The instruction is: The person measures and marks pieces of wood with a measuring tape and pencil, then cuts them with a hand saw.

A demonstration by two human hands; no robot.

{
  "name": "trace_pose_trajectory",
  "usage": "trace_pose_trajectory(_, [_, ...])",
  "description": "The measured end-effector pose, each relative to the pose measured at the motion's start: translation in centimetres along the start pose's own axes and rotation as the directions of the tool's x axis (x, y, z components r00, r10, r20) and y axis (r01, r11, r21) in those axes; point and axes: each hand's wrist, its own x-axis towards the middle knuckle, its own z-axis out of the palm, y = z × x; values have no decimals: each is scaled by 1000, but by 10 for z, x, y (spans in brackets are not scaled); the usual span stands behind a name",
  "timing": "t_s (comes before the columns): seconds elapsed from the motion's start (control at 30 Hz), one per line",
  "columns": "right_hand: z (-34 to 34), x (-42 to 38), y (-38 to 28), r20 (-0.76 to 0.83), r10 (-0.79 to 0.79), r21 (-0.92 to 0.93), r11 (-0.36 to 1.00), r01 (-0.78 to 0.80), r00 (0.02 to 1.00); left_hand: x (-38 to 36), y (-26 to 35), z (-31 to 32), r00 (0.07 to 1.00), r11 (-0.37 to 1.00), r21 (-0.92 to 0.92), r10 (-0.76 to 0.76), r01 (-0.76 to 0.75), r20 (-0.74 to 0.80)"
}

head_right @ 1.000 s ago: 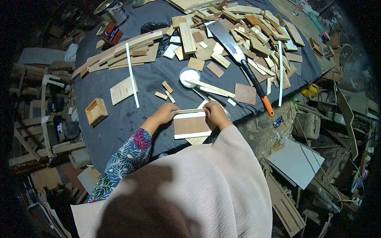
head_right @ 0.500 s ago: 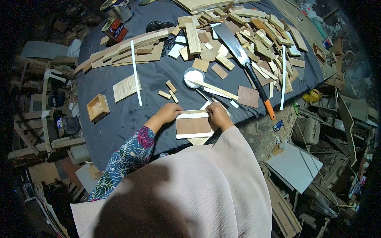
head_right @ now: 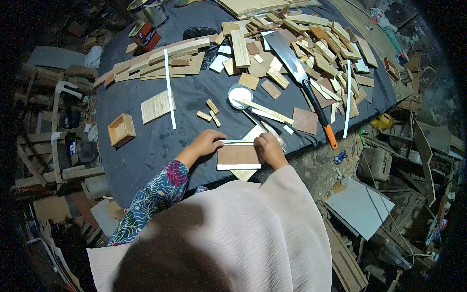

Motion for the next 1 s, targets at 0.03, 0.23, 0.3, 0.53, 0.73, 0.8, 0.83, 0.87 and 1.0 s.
trace_pose_trajectory(0.03, [1,-2,-1,1,-2,2,1000,2,1000,-2,-7,0,998,999,15,38,-37,-53])
trace_pose_trajectory(0.23, [5,-8,-6,-42,-18,-40,999,16,999,-20,-17,-4,993,991,-109,-89,80,-79])
trace_pose_trajectory(0.3, [7,-11,-7,-42,-31,-73,997,28,999,-23,-20,-1,995,997,-69,-36,29,-91])
trace_pose_trajectory(0.53, [21,-20,4,-168,399,327,885,-331,902,-24,-18,10,981,999,-35,14,-21,-196])
trace_pose_trajectory(0.73, [30,-26,-1,-187,622,409,753,-516,760,-25,-18,13,974,999,-41,-7,-3,-225])
trace_pose_trajectory(0.8, [28,-23,-6,-167,625,381,754,-534,763,-24,-17,13,975,999,-38,-2,-6,-224])
trace_pose_trajectory(0.83, [29,-23,-6,-168,626,382,754,-535,761,-24,-16,13,975,999,-44,-25,16,-220])
trace_pose_trajectory(0.87, [29,-22,-6,-176,628,368,756,-541,758,-24,-15,13,975,998,-49,-48,39,-216])
trace_pose_trajectory(1.0, [30,-21,-8,-206,612,323,779,-538,764,-24,-17,16,970,996,-82,-61,43,-237])
